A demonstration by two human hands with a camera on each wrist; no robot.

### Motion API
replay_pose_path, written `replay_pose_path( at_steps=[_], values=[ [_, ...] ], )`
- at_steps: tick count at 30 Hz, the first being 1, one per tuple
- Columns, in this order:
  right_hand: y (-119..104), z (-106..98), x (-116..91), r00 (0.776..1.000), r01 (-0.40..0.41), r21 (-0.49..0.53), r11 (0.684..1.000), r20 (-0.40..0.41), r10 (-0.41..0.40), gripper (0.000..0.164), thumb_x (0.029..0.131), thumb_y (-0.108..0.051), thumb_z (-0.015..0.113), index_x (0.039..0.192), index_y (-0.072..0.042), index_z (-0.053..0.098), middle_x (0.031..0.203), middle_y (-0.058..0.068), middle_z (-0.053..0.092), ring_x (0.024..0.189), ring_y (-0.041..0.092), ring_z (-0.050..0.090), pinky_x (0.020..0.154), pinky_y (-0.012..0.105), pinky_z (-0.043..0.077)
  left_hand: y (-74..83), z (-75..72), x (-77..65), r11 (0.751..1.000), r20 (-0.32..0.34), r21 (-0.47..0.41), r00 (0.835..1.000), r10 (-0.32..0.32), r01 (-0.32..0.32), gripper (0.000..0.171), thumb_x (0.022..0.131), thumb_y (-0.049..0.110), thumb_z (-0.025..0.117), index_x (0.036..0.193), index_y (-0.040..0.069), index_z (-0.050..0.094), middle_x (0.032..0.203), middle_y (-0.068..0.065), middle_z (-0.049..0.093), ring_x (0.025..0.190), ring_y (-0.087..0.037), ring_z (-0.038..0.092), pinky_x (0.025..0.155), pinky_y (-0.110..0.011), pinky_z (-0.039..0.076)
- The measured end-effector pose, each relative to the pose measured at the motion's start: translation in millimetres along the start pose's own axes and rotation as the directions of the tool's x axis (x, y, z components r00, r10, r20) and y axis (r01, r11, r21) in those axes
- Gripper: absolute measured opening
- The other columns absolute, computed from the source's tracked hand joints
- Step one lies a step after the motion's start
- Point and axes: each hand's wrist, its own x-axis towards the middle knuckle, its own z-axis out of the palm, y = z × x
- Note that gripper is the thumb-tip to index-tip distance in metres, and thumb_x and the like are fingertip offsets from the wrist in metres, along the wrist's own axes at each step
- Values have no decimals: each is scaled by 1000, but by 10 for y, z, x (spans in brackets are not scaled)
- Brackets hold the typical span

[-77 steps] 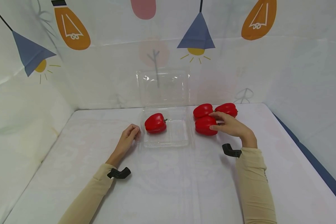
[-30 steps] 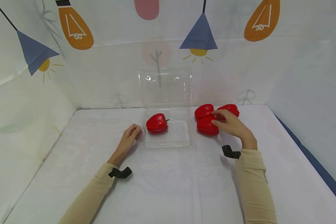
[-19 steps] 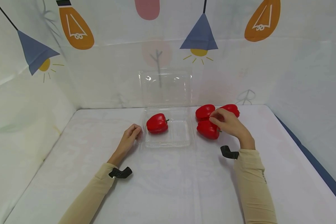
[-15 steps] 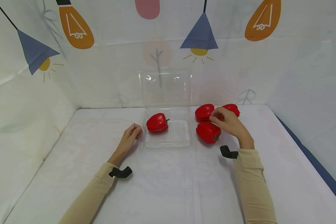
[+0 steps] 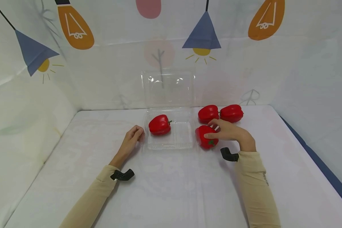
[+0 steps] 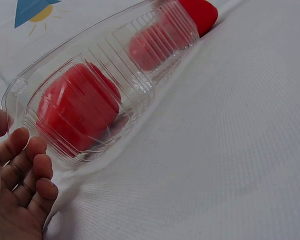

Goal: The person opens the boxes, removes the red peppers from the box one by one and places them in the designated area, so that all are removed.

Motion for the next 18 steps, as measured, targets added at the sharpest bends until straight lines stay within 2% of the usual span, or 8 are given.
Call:
replay_pose_path(
  at_steps=[11, 18],
  values=[
    [102, -24, 16, 997, 63, 66, 996, -44, -61, 57, 84, -34, 70, 130, -10, 48, 127, 12, 53, 117, 31, 49, 90, 47, 51, 8, -4, 9, 1000, 5, 15, 1000, -10, 10, 22, 99, 9, 44, 90, -9, 53, 76, -35, 49, 64, -26, 45, 57, -18, 37],
    [154, -27, 21, 990, 117, 38, 992, -82, -114, 47, 92, -21, 59, 135, -10, 46, 132, 15, 49, 121, 35, 44, 96, 56, 43, 4, -5, 3, 1000, -2, 12, 1000, -3, 3, 22, 99, 10, 45, 89, -7, 53, 74, -33, 49, 62, -20, 45, 56, -18, 37]
  ],
)
